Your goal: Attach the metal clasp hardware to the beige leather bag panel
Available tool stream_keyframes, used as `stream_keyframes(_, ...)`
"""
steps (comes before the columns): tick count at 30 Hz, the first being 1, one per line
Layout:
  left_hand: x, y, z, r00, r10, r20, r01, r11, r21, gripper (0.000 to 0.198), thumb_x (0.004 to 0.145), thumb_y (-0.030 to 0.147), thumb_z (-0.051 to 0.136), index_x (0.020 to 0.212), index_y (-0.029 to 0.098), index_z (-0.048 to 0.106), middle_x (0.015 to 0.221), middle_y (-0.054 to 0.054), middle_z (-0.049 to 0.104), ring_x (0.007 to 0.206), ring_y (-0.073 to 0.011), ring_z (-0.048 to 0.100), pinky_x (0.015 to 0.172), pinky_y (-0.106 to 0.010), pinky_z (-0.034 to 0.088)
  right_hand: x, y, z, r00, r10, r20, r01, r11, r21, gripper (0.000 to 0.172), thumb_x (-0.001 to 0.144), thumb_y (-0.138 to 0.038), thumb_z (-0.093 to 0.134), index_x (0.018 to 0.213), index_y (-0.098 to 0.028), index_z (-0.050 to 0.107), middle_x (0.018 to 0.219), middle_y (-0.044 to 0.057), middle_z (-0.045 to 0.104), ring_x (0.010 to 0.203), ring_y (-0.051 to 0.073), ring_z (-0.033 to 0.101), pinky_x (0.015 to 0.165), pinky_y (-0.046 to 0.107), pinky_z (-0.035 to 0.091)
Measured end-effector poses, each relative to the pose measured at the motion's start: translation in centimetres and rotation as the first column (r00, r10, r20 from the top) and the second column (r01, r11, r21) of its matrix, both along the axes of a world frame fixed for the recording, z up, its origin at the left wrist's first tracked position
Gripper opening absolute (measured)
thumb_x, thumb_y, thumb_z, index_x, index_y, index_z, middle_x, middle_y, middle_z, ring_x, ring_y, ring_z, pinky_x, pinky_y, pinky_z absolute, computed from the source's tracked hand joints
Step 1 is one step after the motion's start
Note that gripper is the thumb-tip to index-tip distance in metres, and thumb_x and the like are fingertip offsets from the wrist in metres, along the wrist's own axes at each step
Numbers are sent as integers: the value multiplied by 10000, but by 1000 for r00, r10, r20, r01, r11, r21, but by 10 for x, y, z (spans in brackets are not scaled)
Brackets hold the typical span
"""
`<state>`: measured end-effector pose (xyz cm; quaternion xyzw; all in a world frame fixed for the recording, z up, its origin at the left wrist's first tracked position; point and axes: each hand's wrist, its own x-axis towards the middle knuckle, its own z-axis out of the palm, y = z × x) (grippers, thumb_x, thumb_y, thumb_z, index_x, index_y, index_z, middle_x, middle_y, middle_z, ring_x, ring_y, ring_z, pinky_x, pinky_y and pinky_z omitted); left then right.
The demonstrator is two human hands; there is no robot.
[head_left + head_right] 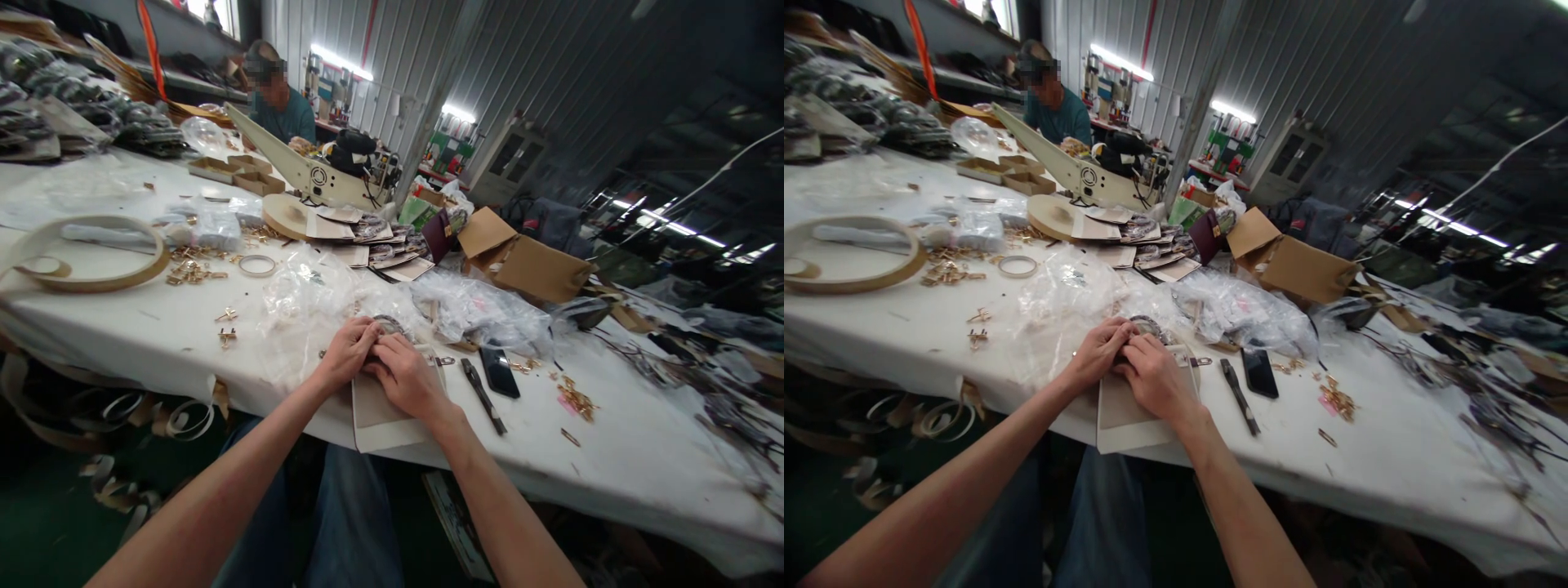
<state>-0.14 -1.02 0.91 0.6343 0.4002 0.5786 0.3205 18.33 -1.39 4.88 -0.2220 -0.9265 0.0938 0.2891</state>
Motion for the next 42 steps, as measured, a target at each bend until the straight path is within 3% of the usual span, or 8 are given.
stream_keyframes(6, 2, 0, -1, 1000, 17, -14, -17, 1000, 8, 526, 1176, 547, 510, 900, 208, 802, 1051, -93, 760, 1063, -272, 690, 1045, -418, 500, 0, -3, -1, 1000, -11, -28, 11, 1000, -6, 185, 1108, -111, 590, 1079, -225, 733, 1164, 116, 744, 1198, 327, 642, 1111, 541, 588)
stream_keyframes(15, 2, -2, 0, 999, 28, -35, -27, 1000, 15, 539, 1174, 563, 510, 871, 214, 787, 1032, -93, 756, 1055, -273, 690, 1024, -409, 521, 3, 0, -9, 997, -23, -76, 19, 999, -46, 163, 1129, -188, 627, 1093, -232, 780, 1175, 110, 772, 1211, 313, 670, 1122, 516, 584)
stream_keyframes(20, 1, -1, 2, 999, 34, -18, -34, 999, 3, 565, 1163, 615, 509, 878, 210, 781, 1044, -98, 760, 1069, -277, 698, 1025, -407, 535, 7, 1, -7, 969, -74, -237, 15, 971, -241, 228, 1143, -220, 615, 1136, -241, 841, 1221, 87, 814, 1183, 268, 743, 1087, 441, 599)
stream_keyframes(23, 0, -2, 5, 1000, 21, -4, -21, 1000, 0, 606, 1159, 663, 494, 889, 207, 787, 1037, -100, 766, 1066, -283, 705, 1040, -417, 538, 7, -2, -4, 919, -206, -336, 52, 909, -413, 199, 1101, -266, 690, 1216, -247, 851, 1161, 62, 836, 1054, 246, 782, 959, 381, 629)
stream_keyframes(26, -1, -5, 9, 999, 12, 51, -10, 999, -34, 713, 1170, 725, 386, 930, 199, 804, 1066, -115, 793, 1081, -294, 719, 1083, -439, 548, 6, -4, -1, 901, -293, -320, 88, 845, -528, 270, 1044, -322, 771, 1294, -252, 843, 1090, 50, 849, 940, 242, 786, 856, 359, 634)
stream_keyframes(30, -1, -6, 10, 997, 3, 83, 2, 998, -66, 867, 1168, 772, 230, 893, 191, 812, 1123, -127, 815, 1154, -303, 727, 1156, -460, 538, 6, -7, 3, 925, -283, -253, 111, 839, -533, 159, 1022, -345, 798, 1126, -258, 880, 1052, 39, 861, 908, 240, 797, 839, 354, 624)
stream_keyframes(42, 0, -7, 13, 993, -5, 116, 13, 997, -73, 864, 1167, 778, 243, 892, 189, 812, 1073, -120, 814, 1101, -298, 737, 1106, -454, 566, -8, -1, 12, 945, -218, -244, 45, 825, -564, 130, 1016, -324, 770, 1020, -235, 865, 974, 20, 842, 870, 215, 763, 819, 326, 586)
